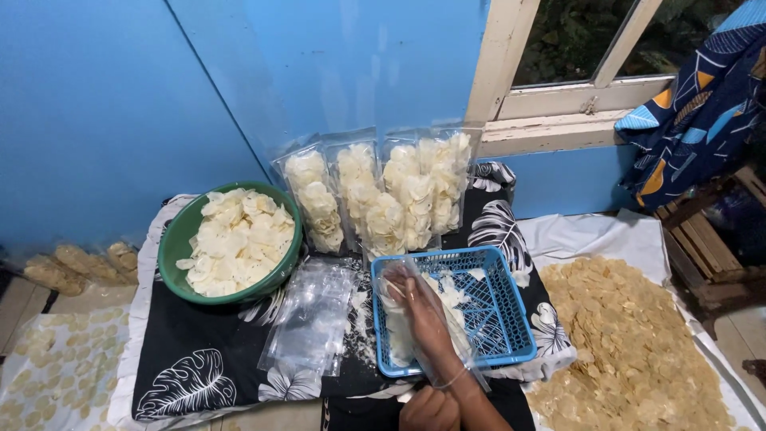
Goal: Packaging white chips from a basket into clear plastic bags by hand.
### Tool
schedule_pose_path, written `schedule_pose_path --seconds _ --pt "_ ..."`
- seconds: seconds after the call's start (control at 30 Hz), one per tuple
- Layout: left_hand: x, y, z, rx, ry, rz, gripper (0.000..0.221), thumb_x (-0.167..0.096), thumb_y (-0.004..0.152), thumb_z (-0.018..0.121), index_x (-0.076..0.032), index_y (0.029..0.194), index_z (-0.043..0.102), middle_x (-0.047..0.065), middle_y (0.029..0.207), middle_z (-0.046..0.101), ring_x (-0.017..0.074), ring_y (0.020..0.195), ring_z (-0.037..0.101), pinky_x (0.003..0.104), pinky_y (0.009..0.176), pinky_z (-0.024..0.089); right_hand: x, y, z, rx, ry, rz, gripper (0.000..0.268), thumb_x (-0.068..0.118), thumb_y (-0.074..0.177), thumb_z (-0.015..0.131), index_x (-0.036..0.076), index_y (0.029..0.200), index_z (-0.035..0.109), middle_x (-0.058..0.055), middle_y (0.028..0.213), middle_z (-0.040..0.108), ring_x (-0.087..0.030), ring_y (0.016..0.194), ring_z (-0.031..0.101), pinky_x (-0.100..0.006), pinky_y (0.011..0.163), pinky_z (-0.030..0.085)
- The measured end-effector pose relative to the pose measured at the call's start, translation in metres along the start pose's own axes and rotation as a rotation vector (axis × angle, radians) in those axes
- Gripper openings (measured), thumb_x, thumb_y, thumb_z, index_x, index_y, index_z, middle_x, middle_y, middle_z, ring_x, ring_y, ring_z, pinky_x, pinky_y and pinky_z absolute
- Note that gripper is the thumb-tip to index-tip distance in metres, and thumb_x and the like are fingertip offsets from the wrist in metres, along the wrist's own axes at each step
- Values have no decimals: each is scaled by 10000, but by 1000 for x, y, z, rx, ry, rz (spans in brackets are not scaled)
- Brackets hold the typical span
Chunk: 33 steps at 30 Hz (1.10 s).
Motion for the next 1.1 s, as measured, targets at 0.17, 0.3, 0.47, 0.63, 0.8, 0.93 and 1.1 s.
schedule_pose_path --seconds 0.17,0.3,0.47,0.63,0.8,0.93,1.1 --pt "-1 41 -27 97 -109 -106 151 -108 935 643 -91 793 594 43 757 587 147 640 550 269 558 481 9 3 18 280 -20 60 692 511 1004 319 147 1587 241 -112 1629 375 -297 1504 385 -492 1227 348" --pt "20 84 -57 274 -305 -261 270 -189 895 760 -44 1104 670 147 1086 680 270 977 664 445 880 563 -16 34 11 515 -333 157 1002 823 852 117 208 1636 19 -55 1736 129 -297 1572 233 -533 1285 101" --pt "71 95 -70 354 277 -123 1096 -579 696 848 -188 1572 318 204 1637 221 366 1508 228 605 1238 107 -25 41 9 773 -288 88 943 771 909 301 209 1593 -24 -103 1684 -159 -360 1542 -47 -594 1223 30" --pt "75 135 -101 879 -102 -311 1346 -156 518 1020 -149 1613 237 236 1652 175 439 1509 135 678 1178 -17 -10 25 23 921 -441 58 785 629 897 344 160 1469 80 -127 1545 -28 -353 1395 57 -553 1131 113" --pt "73 127 -113 1230 -335 -502 1280 -249 615 917 -221 1629 136 95 1509 421 338 1375 370 590 1136 333 -27 -39 40 1120 -643 22 549 416 880 411 87 1284 237 -161 1337 168 -340 1174 213 -491 994 239" --pt "75 120 -108 1170 -378 -505 1119 -334 564 930 -148 1515 370 40 1416 502 291 1314 468 537 1064 427 -22 -65 37 1219 -760 12 431 310 871 445 52 1192 316 -177 1234 267 -333 1064 291 -459 925 301" --pt "75 135 -122 1090 -484 -642 814 -459 638 880 -189 1334 556 -12 1347 577 209 1275 523 407 1046 429 2 -85 9 1426 -986 -5 197 98 854 514 -18 1008 475 -208 1027 466 -318 844 449 -395 788 426"
Point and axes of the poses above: each hand's wrist, its own y-axis towards the middle knuckle, its own z-axis out of the palm, x = y × z, the point moved 5 cm from there along y, towards the middle knuckle
